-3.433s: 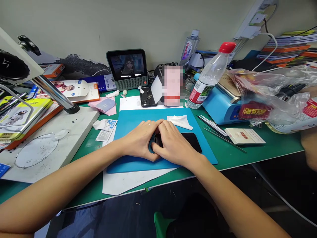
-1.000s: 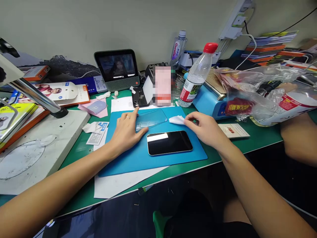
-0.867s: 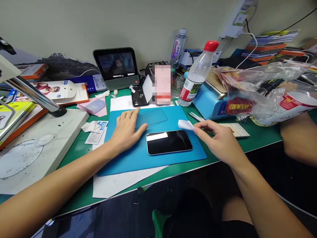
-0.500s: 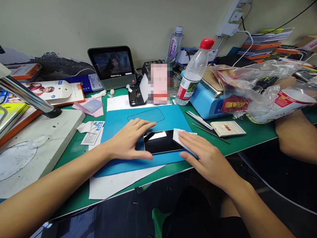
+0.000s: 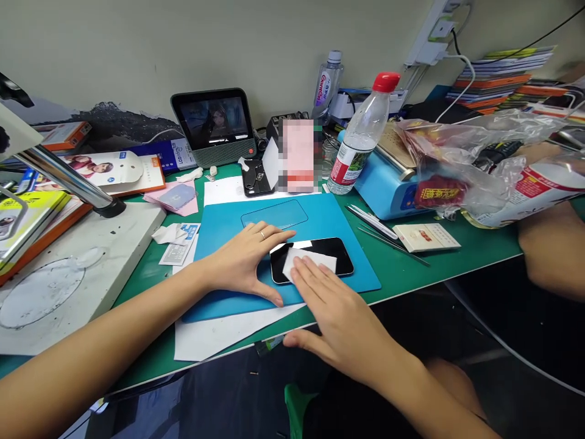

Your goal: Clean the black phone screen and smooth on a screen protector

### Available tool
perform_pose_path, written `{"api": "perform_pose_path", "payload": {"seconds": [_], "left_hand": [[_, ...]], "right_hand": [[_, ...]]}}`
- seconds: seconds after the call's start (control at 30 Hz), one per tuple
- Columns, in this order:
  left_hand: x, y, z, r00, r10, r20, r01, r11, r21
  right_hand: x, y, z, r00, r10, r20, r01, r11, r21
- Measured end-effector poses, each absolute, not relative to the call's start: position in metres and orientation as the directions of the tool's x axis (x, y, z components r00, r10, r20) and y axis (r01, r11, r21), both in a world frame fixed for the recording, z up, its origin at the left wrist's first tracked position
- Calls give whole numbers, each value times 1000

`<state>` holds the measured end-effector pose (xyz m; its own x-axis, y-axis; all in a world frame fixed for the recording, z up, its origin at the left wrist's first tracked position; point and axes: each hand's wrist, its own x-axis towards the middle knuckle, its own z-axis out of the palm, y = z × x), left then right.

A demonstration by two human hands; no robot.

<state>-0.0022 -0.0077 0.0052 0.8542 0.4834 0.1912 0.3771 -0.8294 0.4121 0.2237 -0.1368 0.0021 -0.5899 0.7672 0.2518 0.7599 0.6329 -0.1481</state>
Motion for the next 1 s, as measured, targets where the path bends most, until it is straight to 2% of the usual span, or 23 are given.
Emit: {"api": "perform_pose_path", "payload": {"seconds": [0.2,0.5,0.83,1.0], "left_hand": [[-2,-9,5,862,460,211,347,-841,416],[-2,-7,5,862,467,197,359,-837,414],[-2,-9,6,864,455,214,348,-849,397],[-2,-9,6,859,471,201,366,-839,402]], "right_hand": [[204,-128,2,-607,750,263,714,660,-234],[263,-132,3,-578,769,272,748,633,-200],[207,-120,2,-644,717,265,679,696,-232],[226,-124,6,-637,727,257,687,686,-239]]}}
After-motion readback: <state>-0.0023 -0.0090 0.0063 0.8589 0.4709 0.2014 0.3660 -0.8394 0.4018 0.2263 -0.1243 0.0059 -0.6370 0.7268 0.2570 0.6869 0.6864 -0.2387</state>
